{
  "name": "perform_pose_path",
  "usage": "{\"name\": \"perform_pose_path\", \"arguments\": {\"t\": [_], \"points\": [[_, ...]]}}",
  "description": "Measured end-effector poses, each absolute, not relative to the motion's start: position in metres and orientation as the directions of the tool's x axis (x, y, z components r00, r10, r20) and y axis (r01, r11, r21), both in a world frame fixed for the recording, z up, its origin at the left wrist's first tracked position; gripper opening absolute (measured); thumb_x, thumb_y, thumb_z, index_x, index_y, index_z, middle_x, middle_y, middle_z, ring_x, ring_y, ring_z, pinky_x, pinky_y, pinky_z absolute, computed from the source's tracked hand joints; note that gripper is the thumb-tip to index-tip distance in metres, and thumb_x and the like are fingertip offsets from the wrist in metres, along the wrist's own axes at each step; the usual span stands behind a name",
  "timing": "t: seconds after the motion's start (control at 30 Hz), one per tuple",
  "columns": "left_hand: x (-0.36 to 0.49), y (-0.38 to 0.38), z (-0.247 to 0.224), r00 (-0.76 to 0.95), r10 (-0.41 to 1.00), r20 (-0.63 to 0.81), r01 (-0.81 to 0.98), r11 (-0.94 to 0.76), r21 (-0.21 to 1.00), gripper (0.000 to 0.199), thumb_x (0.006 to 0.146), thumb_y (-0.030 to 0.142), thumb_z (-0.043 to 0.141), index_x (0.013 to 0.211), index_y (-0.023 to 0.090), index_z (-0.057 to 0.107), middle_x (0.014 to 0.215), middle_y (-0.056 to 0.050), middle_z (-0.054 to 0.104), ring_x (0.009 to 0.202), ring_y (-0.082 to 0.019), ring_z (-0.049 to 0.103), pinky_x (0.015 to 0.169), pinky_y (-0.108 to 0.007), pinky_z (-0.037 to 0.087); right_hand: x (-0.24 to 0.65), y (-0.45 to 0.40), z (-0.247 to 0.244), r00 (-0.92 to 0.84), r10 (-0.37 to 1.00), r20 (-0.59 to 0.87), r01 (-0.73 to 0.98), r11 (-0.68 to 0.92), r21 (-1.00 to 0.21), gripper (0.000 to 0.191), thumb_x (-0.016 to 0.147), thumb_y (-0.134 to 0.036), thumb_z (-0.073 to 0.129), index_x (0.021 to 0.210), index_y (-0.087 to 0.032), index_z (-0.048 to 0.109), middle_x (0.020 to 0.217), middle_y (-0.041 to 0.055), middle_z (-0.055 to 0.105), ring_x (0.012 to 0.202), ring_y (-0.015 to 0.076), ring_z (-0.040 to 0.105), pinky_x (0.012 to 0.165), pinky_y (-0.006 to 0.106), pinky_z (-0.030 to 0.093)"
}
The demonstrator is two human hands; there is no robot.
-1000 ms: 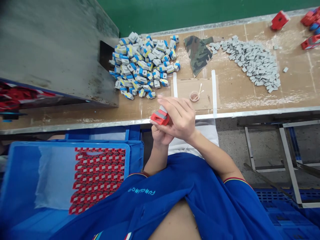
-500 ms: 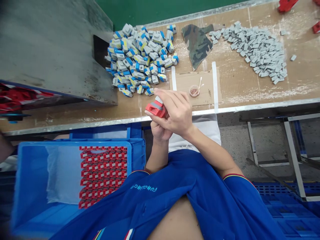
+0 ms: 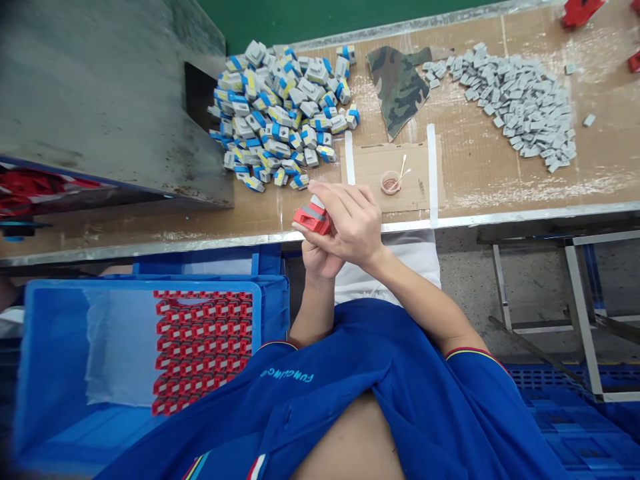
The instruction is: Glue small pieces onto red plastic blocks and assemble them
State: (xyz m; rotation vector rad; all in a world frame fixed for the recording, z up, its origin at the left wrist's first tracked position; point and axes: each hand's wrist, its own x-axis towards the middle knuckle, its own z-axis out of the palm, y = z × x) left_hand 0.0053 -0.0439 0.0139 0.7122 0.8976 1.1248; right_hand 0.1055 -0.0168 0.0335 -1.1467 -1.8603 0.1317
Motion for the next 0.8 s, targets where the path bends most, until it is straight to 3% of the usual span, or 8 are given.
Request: {"name": "perform_pose_path", "arguments": {"t": [0.13, 0.33, 0.53, 0.8], "points": [[0.007, -0.043, 0.013, 0.162, 0.95, -0.267, -0.421, 0.311, 0.852, 0.065, 0.102, 0.068, 0.035, 0.137, 0.022, 0.065, 0.128, -0.01, 0.073, 0.135, -0.023, 0.062, 0.121, -0.04, 0.046, 0.108, -0.017, 0.029, -0.133, 0.753, 0.644, 0.6, 0.578, -0.553, 0.054, 0.101, -0.062, 0.055, 0.131, -0.018, 0.066, 0.124, 0.014, 0.077, 0.115, 0.0282, 0.073, 0.099, 0.043, 0.051], [0.018, -0.047, 0.007, 0.192, 0.958, -0.212, -0.445, 0.278, 0.851, 0.081, 0.08, 0.082, 0.065, 0.136, 0.024, 0.065, 0.123, -0.011, 0.073, 0.122, -0.028, 0.068, 0.106, -0.043, 0.055, 0.12, -0.028, 0.032, -0.008, 0.723, 0.691, 0.515, 0.595, -0.617, 0.049, 0.102, -0.06, 0.052, 0.129, -0.021, 0.065, 0.118, 0.0119, 0.079, 0.11, 0.0284, 0.076, 0.094, 0.048, 0.059], [0.033, -0.059, 0.011, 0.29, 0.938, -0.188, -0.486, 0.314, 0.816, 0.082, 0.071, 0.082, 0.076, 0.131, 0.027, 0.065, 0.117, -0.007, 0.074, 0.113, -0.028, 0.073, 0.102, -0.045, 0.058, 0.136, -0.044, 0.037, 0.072, 0.631, 0.772, 0.515, 0.64, -0.571, 0.055, 0.1, -0.064, 0.054, 0.133, -0.022, 0.064, 0.117, 0.0126, 0.078, 0.11, 0.0323, 0.076, 0.091, 0.053, 0.063], [0.043, -0.069, 0.008, 0.371, 0.918, -0.142, -0.478, 0.32, 0.818, 0.082, 0.068, 0.089, 0.071, 0.126, 0.03, 0.064, 0.116, -0.007, 0.073, 0.113, -0.032, 0.072, 0.096, -0.049, 0.061, 0.143, -0.058, 0.045, 0.094, 0.577, 0.811, 0.483, 0.686, -0.544, 0.054, 0.095, -0.059, 0.066, 0.135, -0.024, 0.066, 0.114, 0.0115, 0.079, 0.102, 0.0319, 0.076, 0.084, 0.05, 0.063]]}}
